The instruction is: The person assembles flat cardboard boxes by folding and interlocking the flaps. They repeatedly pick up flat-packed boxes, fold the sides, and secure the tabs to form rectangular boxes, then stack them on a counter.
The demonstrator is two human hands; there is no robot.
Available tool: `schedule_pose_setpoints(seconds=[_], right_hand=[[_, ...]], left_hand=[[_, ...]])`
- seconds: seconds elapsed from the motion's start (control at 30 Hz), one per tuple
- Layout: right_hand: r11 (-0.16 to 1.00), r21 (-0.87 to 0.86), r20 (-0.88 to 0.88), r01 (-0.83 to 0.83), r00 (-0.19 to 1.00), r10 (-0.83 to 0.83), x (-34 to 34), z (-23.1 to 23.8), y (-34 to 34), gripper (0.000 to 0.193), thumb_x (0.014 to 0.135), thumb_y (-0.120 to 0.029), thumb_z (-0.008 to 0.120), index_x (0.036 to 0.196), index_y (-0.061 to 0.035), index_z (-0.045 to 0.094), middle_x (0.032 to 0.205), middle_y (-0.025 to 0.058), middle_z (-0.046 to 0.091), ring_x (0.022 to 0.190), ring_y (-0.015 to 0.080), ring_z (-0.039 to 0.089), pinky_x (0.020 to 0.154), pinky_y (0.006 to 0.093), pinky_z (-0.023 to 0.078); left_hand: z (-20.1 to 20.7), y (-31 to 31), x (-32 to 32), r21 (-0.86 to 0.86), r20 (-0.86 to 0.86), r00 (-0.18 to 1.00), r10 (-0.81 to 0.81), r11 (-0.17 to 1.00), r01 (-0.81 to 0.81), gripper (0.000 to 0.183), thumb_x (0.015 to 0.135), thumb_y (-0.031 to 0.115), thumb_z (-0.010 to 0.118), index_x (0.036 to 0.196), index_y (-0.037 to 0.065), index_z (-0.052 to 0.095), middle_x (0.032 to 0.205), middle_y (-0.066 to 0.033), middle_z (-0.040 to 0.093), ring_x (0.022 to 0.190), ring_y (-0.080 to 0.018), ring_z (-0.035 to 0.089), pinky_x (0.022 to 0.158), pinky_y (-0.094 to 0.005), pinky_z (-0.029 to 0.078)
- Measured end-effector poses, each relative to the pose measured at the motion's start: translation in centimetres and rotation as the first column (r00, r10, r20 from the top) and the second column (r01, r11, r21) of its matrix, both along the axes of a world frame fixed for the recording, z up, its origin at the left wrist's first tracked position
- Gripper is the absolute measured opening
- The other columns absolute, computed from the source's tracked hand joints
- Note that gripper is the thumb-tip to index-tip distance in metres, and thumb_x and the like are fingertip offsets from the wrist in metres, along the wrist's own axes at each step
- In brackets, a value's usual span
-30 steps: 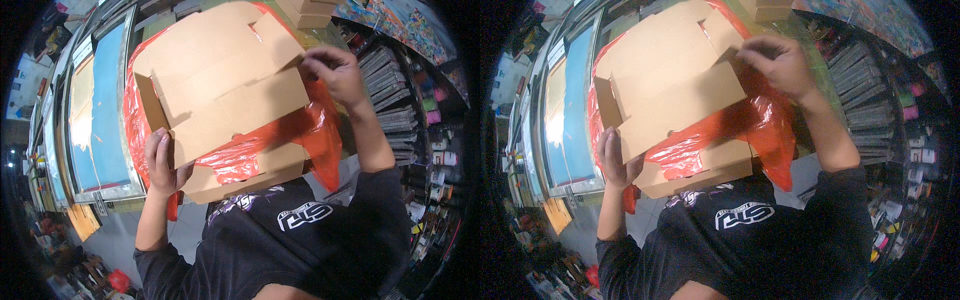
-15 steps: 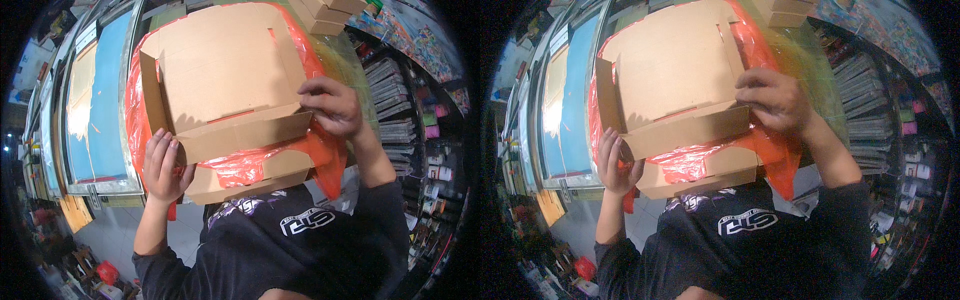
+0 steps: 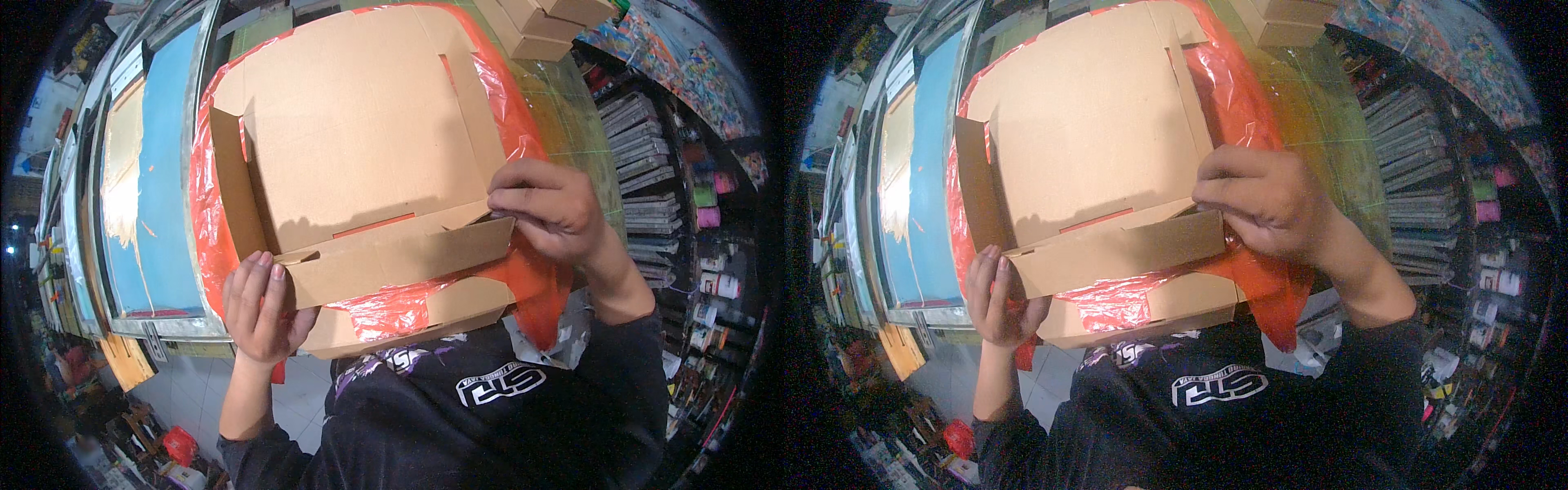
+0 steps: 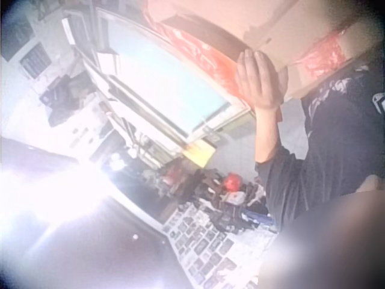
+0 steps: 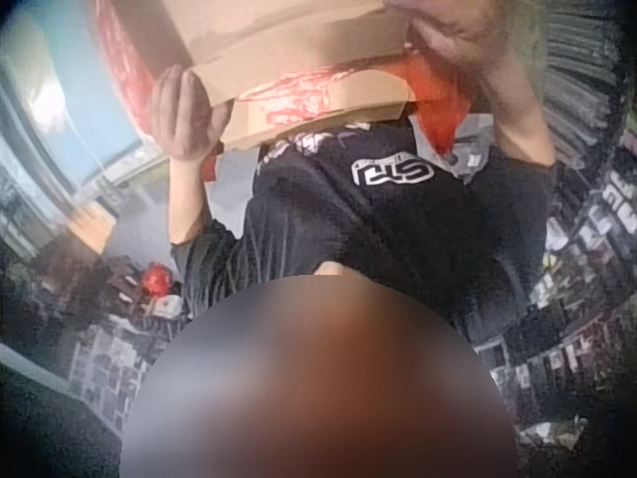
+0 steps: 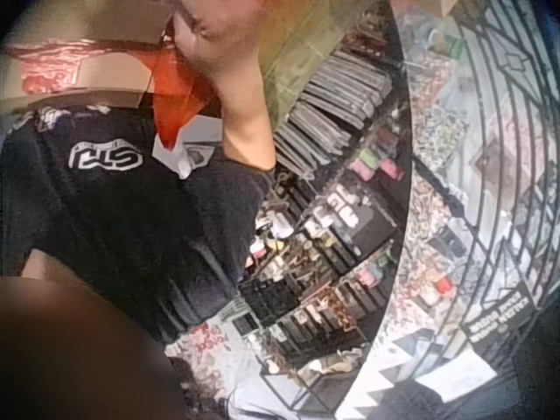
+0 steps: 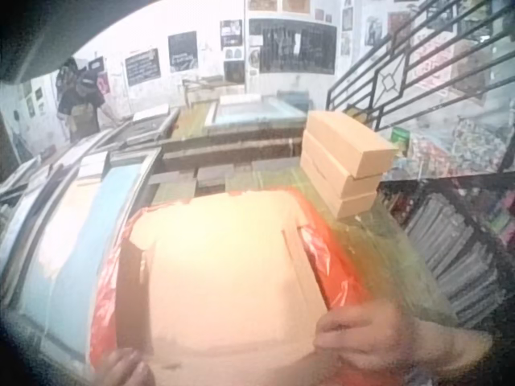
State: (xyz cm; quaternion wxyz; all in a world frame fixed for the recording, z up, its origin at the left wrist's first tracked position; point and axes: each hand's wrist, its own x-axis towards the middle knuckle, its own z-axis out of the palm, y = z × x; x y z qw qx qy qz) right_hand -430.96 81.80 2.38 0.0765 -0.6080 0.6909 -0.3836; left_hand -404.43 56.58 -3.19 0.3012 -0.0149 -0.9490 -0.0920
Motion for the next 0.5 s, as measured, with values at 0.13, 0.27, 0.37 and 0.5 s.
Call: schedule_pose_setpoints(seconds=[0.13, 0.27, 0.37, 0.5], right_hand=[[0.991, 0.031, 0.037, 0.129, 0.991, -0.13, 0.5, -0.2, 0.4, 0.025, 0.072, -0.001, 0.068, 0.097, -0.0016, 0.065, 0.108, 0.0185, 0.061, 0.087, 0.0289, 0.064, 0.074, 0.035, 0.051], [0.979, -0.17, -0.516, 0.11, 0.837, -0.183, 1.3, -0.5, 1.0, 0.046, 0.074, -0.024, 0.071, 0.115, -0.0091, 0.059, 0.125, 0.0195, 0.055, 0.107, 0.0333, 0.057, 0.09, 0.0456, 0.043], [0.994, -0.097, -0.539, 0.043, 0.837, -0.089, 2.7, -1.9, 0.0, 0.055, 0.07, -0.023, 0.072, 0.121, -0.0117, 0.054, 0.128, 0.0192, 0.053, 0.113, 0.034, 0.054, 0.095, 0.0481, 0.04], [0.983, -0.178, -0.613, 0.053, 0.775, -0.153, 2.5, -2.6, -0.6, 0.063, 0.061, -0.012, 0.077, 0.119, -0.0089, 0.053, 0.125, 0.0182, 0.055, 0.106, 0.0349, 0.057, 0.089, 0.047, 0.044]], left_hand=[[1.7, -0.1, -0.6, -0.014, 0.081, 0.996, 0.048, 0.999, -0.047, 0.057, 0.075, 0.034, 0.072, 0.117, -0.001, 0.058, 0.111, -0.018, 0.061, 0.101, -0.0324, 0.06, 0.095, -0.0433, 0.034], [3.8, -0.4, -1.1, -0.071, 0.221, 0.971, 0.093, 0.994, -0.079, 0.064, 0.07, 0.035, 0.074, 0.12, 0.0, 0.056, 0.115, -0.0161, 0.059, 0.105, -0.0301, 0.056, 0.097, -0.0422, 0.028], [3.7, -0.8, -1.4, -0.057, 0.195, 0.979, 0.064, 0.997, -0.054, 0.067, 0.068, 0.034, 0.074, 0.122, 0.0, 0.054, 0.118, -0.0155, 0.057, 0.105, -0.0319, 0.055, 0.091, -0.0424, 0.033], [3.2, -0.9, -1.3, -0.071, 0.106, 0.994, 0.025, 0.997, -0.017, 0.068, 0.067, 0.033, 0.075, 0.122, -0.001, 0.053, 0.117, -0.0158, 0.057, 0.102, -0.0318, 0.056, 0.086, -0.0412, 0.037]])
